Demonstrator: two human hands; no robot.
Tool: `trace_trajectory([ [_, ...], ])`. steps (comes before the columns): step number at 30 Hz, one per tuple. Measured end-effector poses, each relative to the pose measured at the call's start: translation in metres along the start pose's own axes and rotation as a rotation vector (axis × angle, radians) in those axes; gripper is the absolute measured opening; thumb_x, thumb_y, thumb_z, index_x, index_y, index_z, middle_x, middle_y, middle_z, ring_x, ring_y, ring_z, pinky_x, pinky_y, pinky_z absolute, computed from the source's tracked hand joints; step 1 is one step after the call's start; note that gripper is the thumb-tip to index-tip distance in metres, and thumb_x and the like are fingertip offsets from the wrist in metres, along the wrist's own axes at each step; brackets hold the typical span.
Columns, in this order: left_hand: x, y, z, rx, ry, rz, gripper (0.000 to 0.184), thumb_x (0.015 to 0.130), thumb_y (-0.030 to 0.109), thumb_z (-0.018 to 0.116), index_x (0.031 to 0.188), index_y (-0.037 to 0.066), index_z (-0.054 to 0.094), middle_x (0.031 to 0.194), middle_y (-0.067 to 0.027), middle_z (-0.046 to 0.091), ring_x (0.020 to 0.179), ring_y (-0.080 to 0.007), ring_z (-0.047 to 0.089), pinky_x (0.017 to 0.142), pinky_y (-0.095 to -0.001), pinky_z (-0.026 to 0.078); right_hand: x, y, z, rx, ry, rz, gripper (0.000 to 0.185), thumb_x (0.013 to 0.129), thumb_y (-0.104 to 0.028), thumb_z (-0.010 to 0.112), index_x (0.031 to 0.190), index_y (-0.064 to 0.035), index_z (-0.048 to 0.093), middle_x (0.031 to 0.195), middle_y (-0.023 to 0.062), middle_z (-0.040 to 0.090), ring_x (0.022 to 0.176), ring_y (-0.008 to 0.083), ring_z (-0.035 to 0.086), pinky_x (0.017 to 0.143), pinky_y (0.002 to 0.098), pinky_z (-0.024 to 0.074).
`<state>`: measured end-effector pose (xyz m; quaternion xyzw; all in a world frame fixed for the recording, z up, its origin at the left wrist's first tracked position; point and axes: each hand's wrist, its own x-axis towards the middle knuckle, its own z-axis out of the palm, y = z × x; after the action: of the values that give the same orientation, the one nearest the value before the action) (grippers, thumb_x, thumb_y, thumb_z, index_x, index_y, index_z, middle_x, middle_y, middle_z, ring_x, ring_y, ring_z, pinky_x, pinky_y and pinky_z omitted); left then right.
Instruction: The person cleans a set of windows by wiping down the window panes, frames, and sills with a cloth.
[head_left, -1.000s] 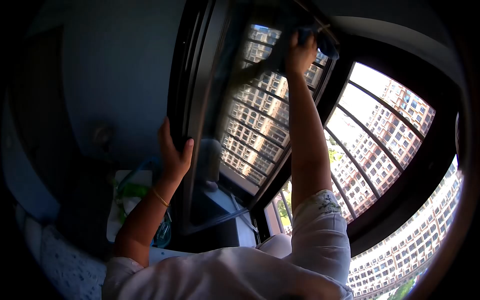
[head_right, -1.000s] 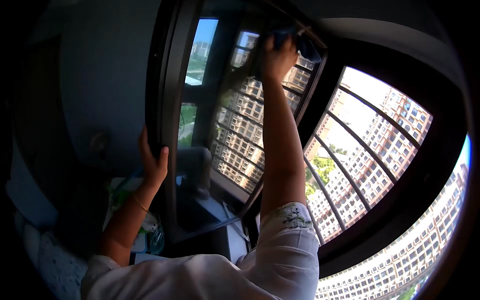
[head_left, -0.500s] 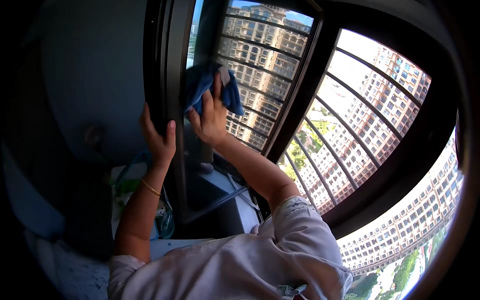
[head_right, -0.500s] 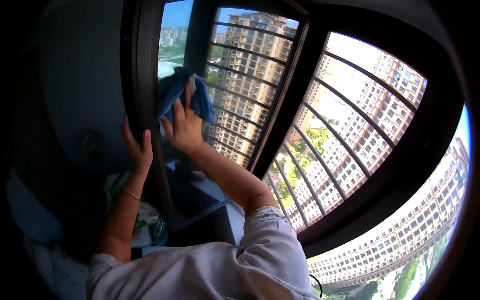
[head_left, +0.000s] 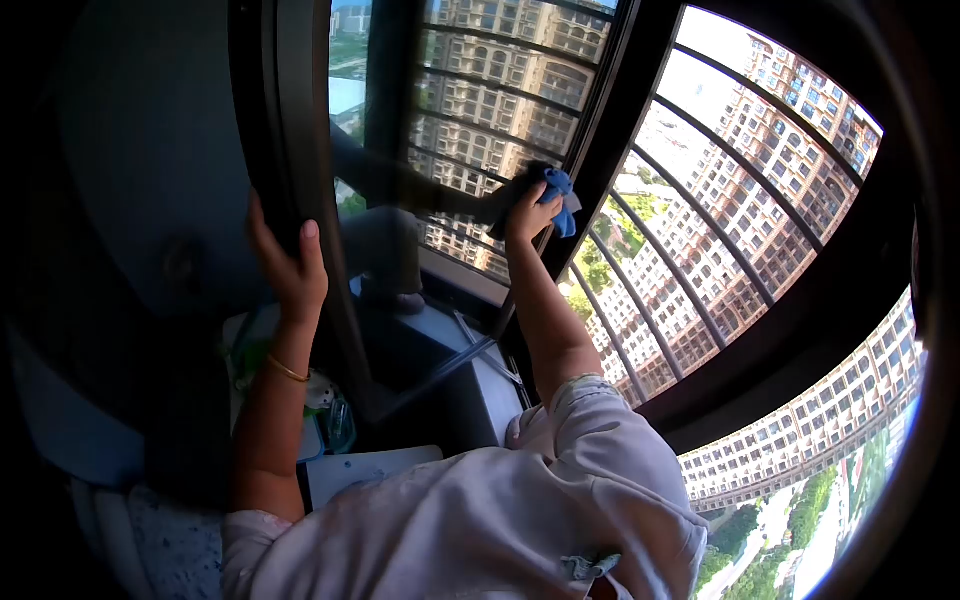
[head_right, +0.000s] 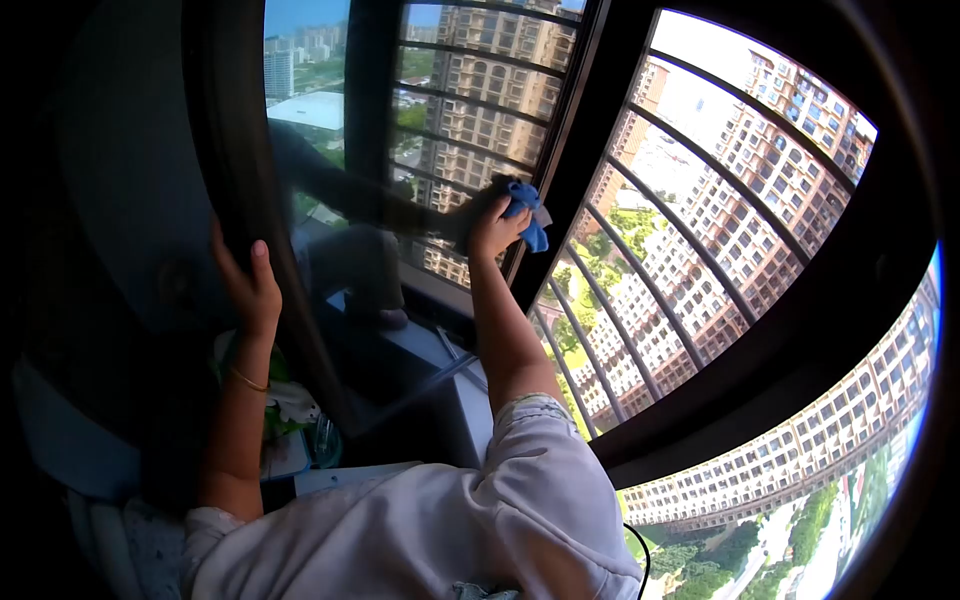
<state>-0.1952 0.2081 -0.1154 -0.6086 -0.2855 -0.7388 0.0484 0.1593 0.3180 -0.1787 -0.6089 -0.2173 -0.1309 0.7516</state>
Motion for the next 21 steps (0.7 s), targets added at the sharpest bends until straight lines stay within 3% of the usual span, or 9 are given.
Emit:
trace_trajectory([
  [3,-0.002,-0.004,-0.001,-0.014,-0.006,-0.032,0.074,0.092,0.046,0.052,0.141,-0.005,0.027,0.133,-0.0242,0.039,0.121,-0.0356,0.042,0.102,-0.0444,0.033,-0.028,0.071,-0.033,-0.065,-0.031,0.847,0.066,0.09,-0.047,0.048,0.128,0.007,0.046,0.123,0.0261,0.054,0.112,0.0416,0.054,0.096,0.0476,0.0443],
  [4,0.0,-0.005,0.0,-0.015,-0.014,-0.044,0.076,0.092,0.047,0.051,0.141,-0.005,0.027,0.134,-0.0243,0.038,0.122,-0.0357,0.041,0.102,-0.0445,0.033,-0.017,0.089,-0.033,0.31,0.117,1.042,0.061,0.09,-0.043,0.046,0.127,0.0063,0.049,0.119,0.024,0.057,0.11,0.0392,0.056,0.095,0.0456,0.0451],
  [6,-0.003,-0.005,-0.003,-0.018,-0.029,-0.068,0.079,0.091,0.05,0.051,0.142,-0.005,0.026,0.135,-0.0246,0.037,0.125,-0.036,0.04,0.104,-0.0447,0.031,0.022,0.104,-0.027,0.697,0.237,1.113,0.053,0.091,-0.035,0.043,0.122,0.0053,0.054,0.117,0.0204,0.06,0.107,0.0353,0.058,0.094,0.0415,0.0464],
  [7,-0.003,-0.005,-0.004,-0.02,-0.026,-0.081,0.081,0.091,0.052,0.051,0.142,-0.005,0.025,0.136,-0.0247,0.035,0.126,-0.0361,0.038,0.104,-0.0447,0.031,0.045,0.105,-0.024,0.698,0.21,1.011,0.05,0.091,-0.032,0.041,0.119,0.005,0.057,0.118,0.0189,0.06,0.104,0.0338,0.06,0.094,0.0392,0.0469],
  [8,-0.004,-0.006,-0.004,-0.023,-0.025,-0.093,0.082,0.09,0.053,0.05,0.143,-0.005,0.024,0.138,-0.0249,0.034,0.127,-0.0362,0.037,0.105,-0.0447,0.03,0.089,0.138,-0.002,1.068,0.13,1.001,0.041,0.094,-0.033,0.036,0.098,-0.0074,0.068,0.07,0.0051,0.061,0.054,0.0182,0.056,0.047,0.032,0.0488],
  [12,-0.002,-0.006,-0.002,-0.059,-0.03,-0.109,0.085,0.09,0.055,0.049,0.144,-0.004,0.021,0.142,-0.0247,0.03,0.131,-0.0356,0.033,0.107,-0.0446,0.028,0.152,0.021,0.011,0.235,-0.202,0.221,0.056,0.09,-0.04,0.035,0.108,0.006,0.062,0.106,0.0189,0.065,0.095,0.0308,0.062,0.087,0.036,0.0453],
  [16,-0.007,-0.002,-0.002,-0.078,-0.024,-0.165,0.09,0.089,0.06,0.048,0.144,-0.005,0.021,0.143,-0.0232,0.03,0.131,-0.0346,0.035,0.107,-0.044,0.029,0.261,-0.125,0.045,0.538,-0.362,-0.084,0.046,0.091,-0.039,0.041,0.112,-0.0033,0.06,0.1,0.0103,0.064,0.089,0.0208,0.062,0.084,0.0345,0.0486],
  [18,-0.007,-0.004,-0.002,-0.086,-0.03,-0.151,0.09,0.089,0.062,0.046,0.144,-0.004,0.021,0.144,-0.0224,0.03,0.131,-0.0331,0.035,0.106,-0.0424,0.03,0.316,-0.189,0.059,0.657,-0.573,-0.128,0.051,0.091,-0.042,0.044,0.126,-0.0053,0.051,0.114,0.0141,0.057,0.097,0.0254,0.059,0.088,0.0381,0.0479],
  [21,-0.007,-0.003,-0.003,-0.031,-0.025,-0.098,0.081,0.093,0.054,0.045,0.143,-0.005,0.024,0.146,-0.0203,0.031,0.132,-0.0298,0.035,0.107,-0.0391,0.029,0.308,-0.232,0.061,0.25,-0.34,-0.539,0.052,0.091,-0.041,0.044,0.132,-0.0081,0.048,0.132,0.0255,0.039,0.116,0.0388,0.046,0.097,0.0425,0.0403],
])
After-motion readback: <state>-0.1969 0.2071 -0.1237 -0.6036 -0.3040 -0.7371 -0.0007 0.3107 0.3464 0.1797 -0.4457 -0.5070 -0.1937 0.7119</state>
